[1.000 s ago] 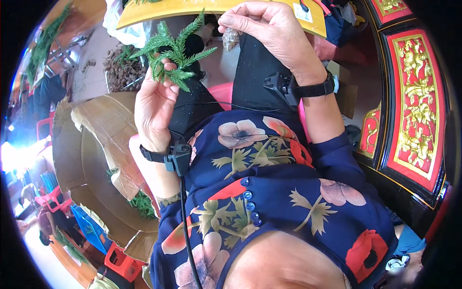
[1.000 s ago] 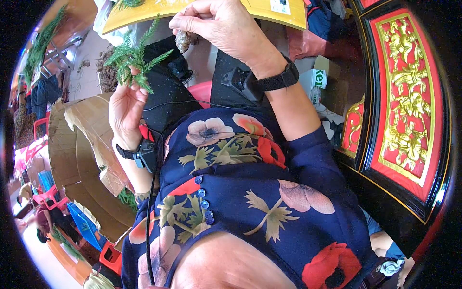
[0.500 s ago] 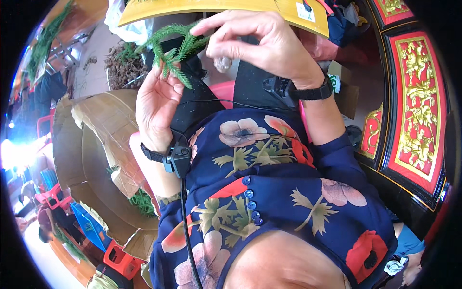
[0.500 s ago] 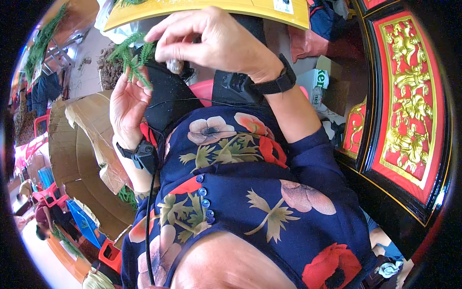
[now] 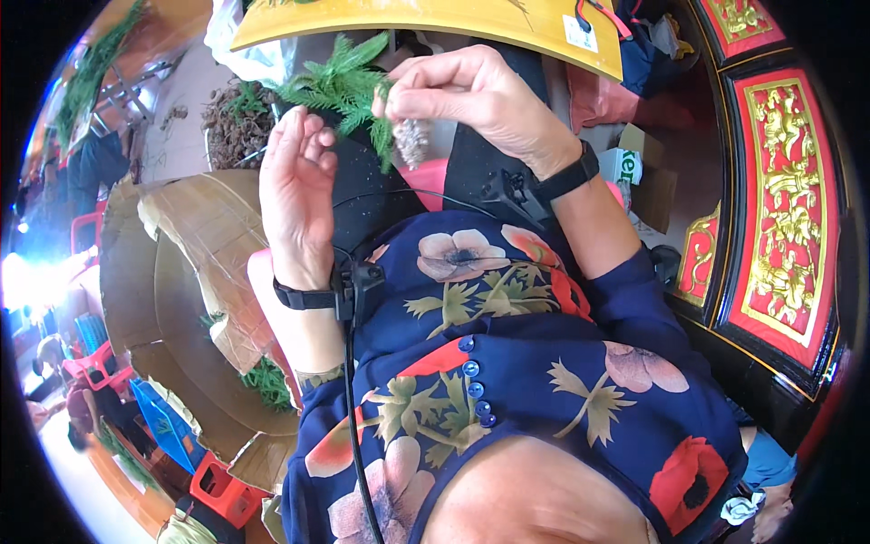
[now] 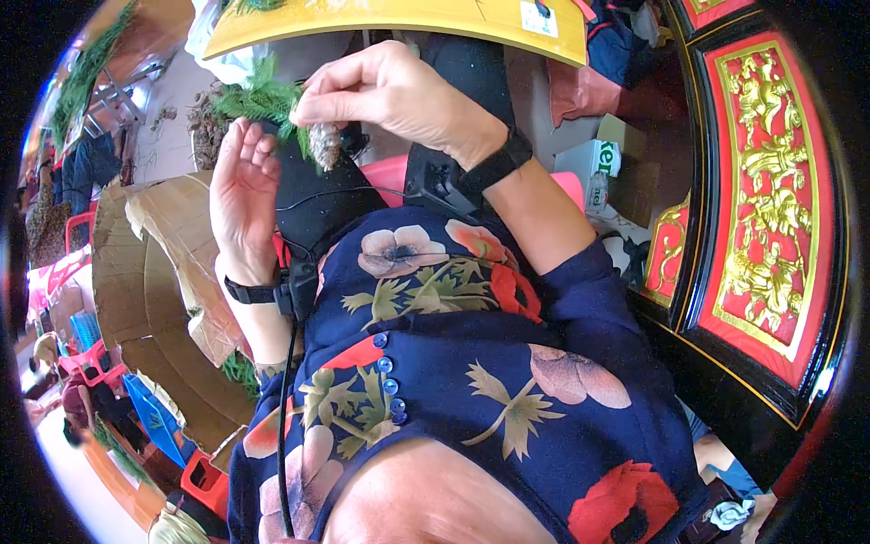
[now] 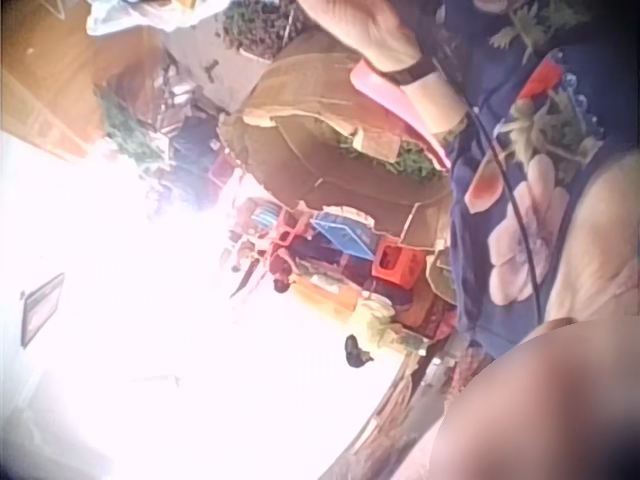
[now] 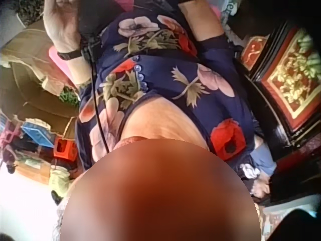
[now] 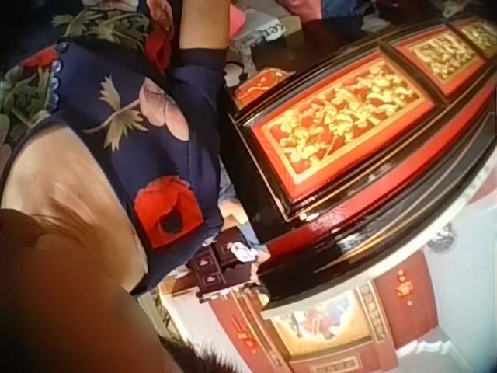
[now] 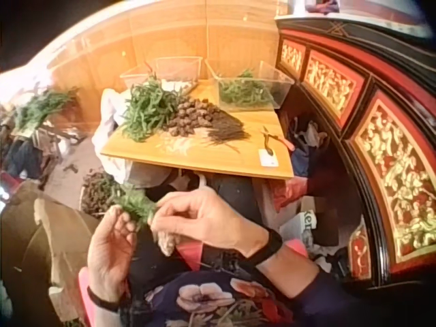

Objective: Sorting and cleaning dried plant parts and trimming green stems using hand tools.

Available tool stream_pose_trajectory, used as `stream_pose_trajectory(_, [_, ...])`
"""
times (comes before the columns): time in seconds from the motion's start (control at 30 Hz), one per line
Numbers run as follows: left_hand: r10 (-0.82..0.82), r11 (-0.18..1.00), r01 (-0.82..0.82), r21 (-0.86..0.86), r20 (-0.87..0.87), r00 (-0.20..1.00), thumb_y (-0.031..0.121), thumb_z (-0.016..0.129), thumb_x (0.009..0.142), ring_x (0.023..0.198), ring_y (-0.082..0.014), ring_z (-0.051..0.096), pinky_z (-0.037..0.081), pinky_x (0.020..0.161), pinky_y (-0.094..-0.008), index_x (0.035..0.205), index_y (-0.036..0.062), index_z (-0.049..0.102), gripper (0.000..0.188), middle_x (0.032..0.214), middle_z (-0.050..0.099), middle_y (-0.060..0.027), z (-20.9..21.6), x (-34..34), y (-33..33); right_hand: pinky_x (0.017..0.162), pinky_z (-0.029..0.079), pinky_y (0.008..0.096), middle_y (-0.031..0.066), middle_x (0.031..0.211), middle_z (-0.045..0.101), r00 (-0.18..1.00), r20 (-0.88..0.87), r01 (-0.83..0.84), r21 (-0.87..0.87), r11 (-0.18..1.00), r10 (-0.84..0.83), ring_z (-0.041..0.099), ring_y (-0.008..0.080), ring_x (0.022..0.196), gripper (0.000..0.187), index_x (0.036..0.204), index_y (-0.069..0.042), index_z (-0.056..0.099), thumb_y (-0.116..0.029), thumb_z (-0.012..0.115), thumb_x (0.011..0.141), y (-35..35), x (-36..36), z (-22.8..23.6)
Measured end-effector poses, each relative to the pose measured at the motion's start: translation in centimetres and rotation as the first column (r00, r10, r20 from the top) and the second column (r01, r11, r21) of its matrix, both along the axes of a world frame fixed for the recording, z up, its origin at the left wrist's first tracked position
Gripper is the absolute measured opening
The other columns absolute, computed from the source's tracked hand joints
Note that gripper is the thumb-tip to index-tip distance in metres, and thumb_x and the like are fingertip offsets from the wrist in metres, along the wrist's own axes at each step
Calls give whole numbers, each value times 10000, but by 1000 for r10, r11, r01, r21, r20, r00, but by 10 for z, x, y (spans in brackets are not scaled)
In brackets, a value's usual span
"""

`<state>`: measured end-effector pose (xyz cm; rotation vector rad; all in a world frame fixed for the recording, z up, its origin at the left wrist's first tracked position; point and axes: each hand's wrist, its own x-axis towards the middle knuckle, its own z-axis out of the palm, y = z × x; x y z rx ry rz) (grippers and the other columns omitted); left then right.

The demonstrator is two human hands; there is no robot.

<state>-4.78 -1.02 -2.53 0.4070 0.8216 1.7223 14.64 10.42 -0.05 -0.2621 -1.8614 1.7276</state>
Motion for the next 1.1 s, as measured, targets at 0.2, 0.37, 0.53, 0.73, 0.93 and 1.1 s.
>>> stream_pose_trajectory(0.2, [48,994,-66,-83,-205,978,160,586,892,916,-121,582,421,675,-202,1125,45,555,261,1063,626,-39,12,12,0,799,481,286,112,1037,611,971,-211,-213,-550,808,112,599,153,852,200,926,-4,648,-192,587,897,9,2,-16])
stream_pose_trajectory(0.37, [-120,992,116,-53,-58,991,138,597,882,893,-114,597,450,669,-217,1140,36,550,282,1042,637,-58,14,14,1,793,493,316,124,1090,598,956,-294,-224,-691,687,16,600,153,834,228,986,-3,647,-205,580,905,19,4,-29])
stream_pose_trajectory(0.53, [-107,994,102,-50,-118,987,64,607,864,866,-114,613,466,646,-209,1143,34,551,286,1030,646,-83,10,17,3,794,494,332,130,1089,604,942,-335,-279,-711,646,38,600,155,842,231,1009,-3,644,-199,578,905,26,5,-40])
stream_pose_trajectory(0.73, [-103,994,91,-64,-220,970,20,628,840,794,-73,586,439,613,-185,1067,52,570,237,1019,656,-83,8,21,7,806,484,315,140,1101,608,962,-267,-245,-726,642,66,594,150,863,236,1028,9,636,-184,563,913,23,2,-42])
stream_pose_trajectory(0.93, [63,992,-98,-84,-345,936,39,643,838,680,-34,513,377,575,-166,963,83,578,147,961,666,-56,3,17,8,804,476,280,155,1161,595,976,-186,-204,-613,763,112,588,133,854,247,1033,14,631,-191,558,916,21,3,-32])
stream_pose_trajectory(1.1, [111,987,-149,-63,-406,907,47,638,843,661,-34,498,363,583,-167,956,72,587,126,900,655,-30,6,16,8,740,475,223,98,1059,633,998,-53,-60,-538,841,37,590,78,797,253,1044,3,647,-194,578,900,22,6,-24])
